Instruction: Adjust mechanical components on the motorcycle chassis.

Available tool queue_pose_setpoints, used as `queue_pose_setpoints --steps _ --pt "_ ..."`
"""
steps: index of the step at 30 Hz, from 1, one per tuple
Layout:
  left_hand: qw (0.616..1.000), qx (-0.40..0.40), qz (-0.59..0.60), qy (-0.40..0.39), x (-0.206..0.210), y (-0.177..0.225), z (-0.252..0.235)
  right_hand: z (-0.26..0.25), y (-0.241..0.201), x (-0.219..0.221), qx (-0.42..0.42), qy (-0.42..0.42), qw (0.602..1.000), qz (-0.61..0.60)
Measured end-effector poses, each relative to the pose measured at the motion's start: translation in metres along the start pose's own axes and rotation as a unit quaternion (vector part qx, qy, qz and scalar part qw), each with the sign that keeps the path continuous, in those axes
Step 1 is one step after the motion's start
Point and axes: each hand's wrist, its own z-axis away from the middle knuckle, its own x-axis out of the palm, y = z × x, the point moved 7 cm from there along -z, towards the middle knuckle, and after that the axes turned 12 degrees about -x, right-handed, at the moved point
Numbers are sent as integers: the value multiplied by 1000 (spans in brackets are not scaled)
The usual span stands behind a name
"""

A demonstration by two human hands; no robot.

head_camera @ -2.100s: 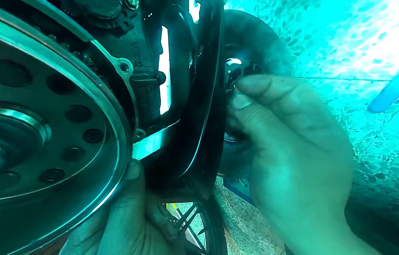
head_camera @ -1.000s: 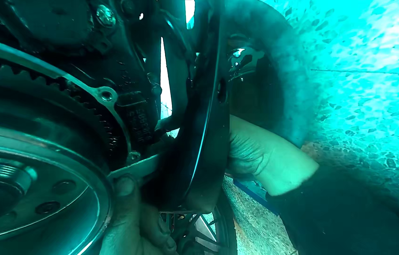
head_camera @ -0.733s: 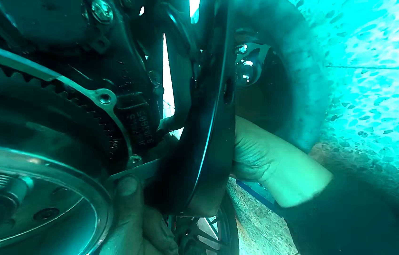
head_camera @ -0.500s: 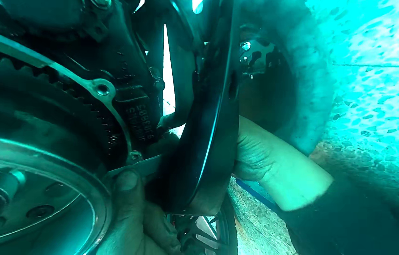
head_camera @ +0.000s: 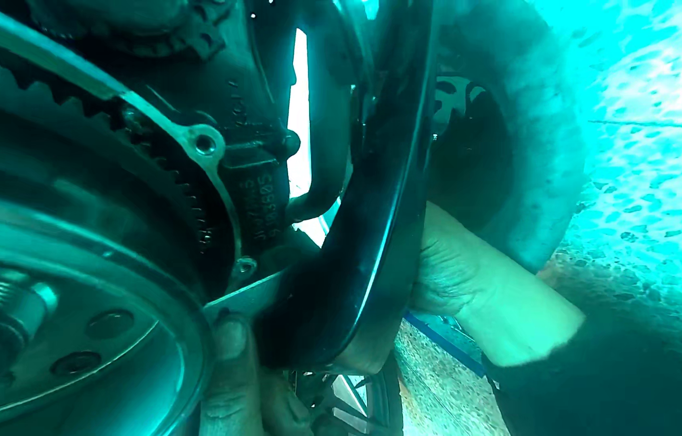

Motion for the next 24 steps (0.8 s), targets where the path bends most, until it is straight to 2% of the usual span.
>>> queue_pose_setpoints --steps 4,7,13,17,24 --pt "998 -2 36 -44 1 -1 3 2 1 1 -3 13 1000 -2" --pt "997 13 20 -75 4 3 16 3 1 -1 -21 39 999 -8" --pt "987 -16 6 -162 11 4 27 4 3 0 -9 41 999 -34" --pt "990 -9 -17 -137 9 10 22 3 5 -1 6 29 999 -31" --pt "984 -24 12 -177 7 3 25 0 4 1 15 -21 999 -23"
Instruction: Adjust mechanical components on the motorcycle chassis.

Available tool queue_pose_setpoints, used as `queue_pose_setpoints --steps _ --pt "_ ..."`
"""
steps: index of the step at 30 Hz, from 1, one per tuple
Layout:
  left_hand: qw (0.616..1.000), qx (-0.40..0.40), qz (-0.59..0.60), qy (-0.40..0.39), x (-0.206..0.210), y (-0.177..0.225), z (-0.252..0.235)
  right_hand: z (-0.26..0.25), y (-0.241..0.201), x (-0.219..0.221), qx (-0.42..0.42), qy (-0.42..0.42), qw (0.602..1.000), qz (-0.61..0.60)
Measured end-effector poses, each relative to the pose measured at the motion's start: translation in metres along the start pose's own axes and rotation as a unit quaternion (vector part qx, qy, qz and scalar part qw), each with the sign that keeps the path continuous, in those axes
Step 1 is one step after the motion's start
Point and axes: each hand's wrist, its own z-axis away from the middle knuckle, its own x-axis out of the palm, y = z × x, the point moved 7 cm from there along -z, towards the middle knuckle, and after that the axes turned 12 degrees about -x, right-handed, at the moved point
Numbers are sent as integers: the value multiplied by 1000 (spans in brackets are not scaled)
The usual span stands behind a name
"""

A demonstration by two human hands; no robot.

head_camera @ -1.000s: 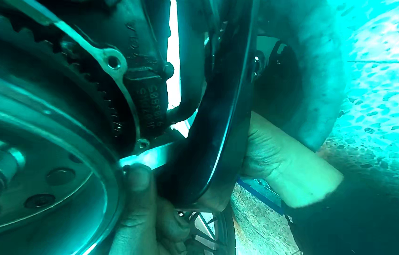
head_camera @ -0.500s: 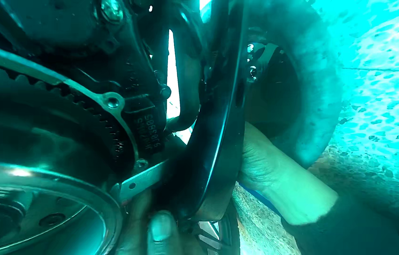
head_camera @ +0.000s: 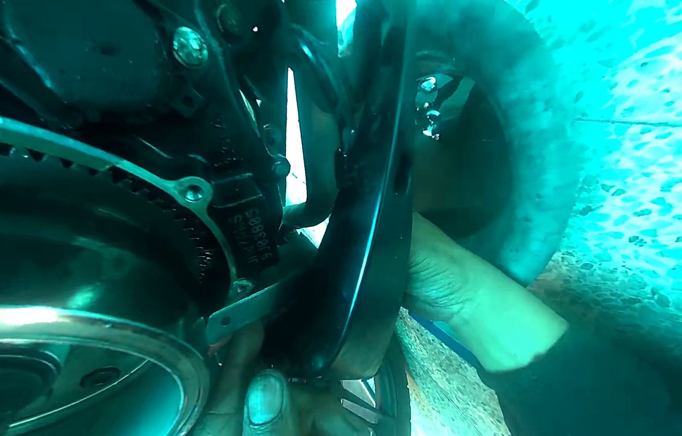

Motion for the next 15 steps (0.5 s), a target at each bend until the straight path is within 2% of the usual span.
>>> queue_pose_setpoints --steps 8,15 --pt "995 44 -84 1 -9 3 0 -2 -1 2 -12 -18 1000 7" --pt "995 51 -89 17 -6 4 -2 -3 2 0 -27 -4 1000 -12"
